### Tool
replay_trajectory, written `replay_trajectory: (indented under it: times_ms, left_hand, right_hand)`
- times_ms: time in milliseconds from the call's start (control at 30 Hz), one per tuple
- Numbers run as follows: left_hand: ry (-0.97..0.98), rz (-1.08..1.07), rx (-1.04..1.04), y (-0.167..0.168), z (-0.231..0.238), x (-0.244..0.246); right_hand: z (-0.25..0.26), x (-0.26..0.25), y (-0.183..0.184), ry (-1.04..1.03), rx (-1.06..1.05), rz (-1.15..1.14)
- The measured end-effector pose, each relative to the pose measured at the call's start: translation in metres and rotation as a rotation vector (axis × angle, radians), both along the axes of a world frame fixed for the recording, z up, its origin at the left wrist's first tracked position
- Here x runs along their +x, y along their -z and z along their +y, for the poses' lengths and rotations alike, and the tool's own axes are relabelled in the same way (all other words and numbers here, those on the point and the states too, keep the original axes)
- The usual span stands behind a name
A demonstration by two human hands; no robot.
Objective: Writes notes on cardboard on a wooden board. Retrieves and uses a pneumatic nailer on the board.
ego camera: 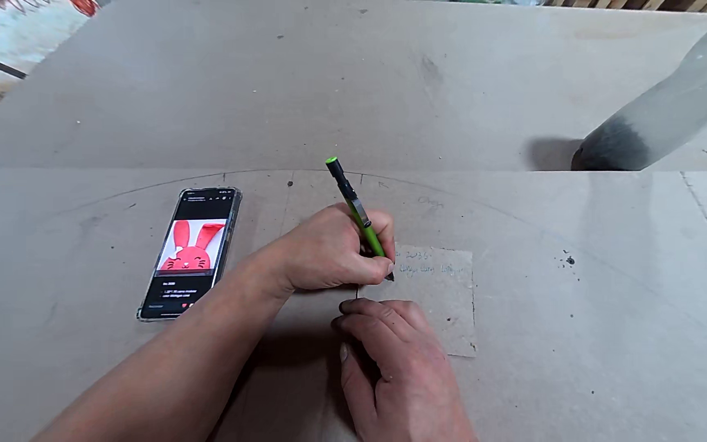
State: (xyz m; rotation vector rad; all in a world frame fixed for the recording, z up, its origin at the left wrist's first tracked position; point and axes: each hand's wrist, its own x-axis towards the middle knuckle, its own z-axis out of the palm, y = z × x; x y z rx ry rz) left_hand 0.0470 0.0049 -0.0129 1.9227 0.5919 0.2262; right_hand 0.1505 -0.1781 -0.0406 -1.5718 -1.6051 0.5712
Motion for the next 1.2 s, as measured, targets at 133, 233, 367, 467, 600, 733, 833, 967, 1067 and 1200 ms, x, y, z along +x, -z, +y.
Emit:
replay_trajectory:
  times_ms: [133,233,367,467,600,733,833,967,1067,1200]
  left_hand:
    - [-0.039,-0.001,0.017,0.001,-0.002,0.002]
    - [-0.038,0.019,0.028,0.0,-0.002,0.002]
    - [-0.012,0.0,0.018,0.001,-0.001,0.001]
    - [0.008,0.002,0.01,0.0,0.0,0.0]
    - [-0.022,0.002,0.02,0.0,-0.002,0.001]
    - [-0.027,-0.011,0.0,0.0,-0.004,0.001]
    - [-0.065,0.003,0.01,0.0,-0.004,0.001]
    - [0.003,-0.097,-0.125,-0.001,0.007,-0.004]
    - [0.051,-0.059,-0.009,-0.005,0.005,-0.002]
    - [0.137,-0.071,-0.028,-0.012,0.005,-0.007]
  right_hand:
    - [0.001,0.001,0.0,-0.001,0.004,-0.007]
    - [0.0,0.0,0.001,-0.001,0.005,-0.011]
    - [0.001,0.001,0.001,-0.001,0.011,-0.005]
    - [0.0,0.0,0.001,0.001,0.008,-0.009]
    - [0.0,0.0,0.001,0.002,0.011,-0.015]
    - [0.001,0.0,0.002,0.006,0.01,-0.015]
    - [0.0,0.001,0.001,-0.016,0.018,0.0]
    - [-0.006,0.003,-0.007,-0.274,0.108,0.153]
    - [-0.009,0.0,-0.001,-0.374,0.113,0.15]
    - [-0.005,-0.001,0.004,-0.407,0.112,0.146]
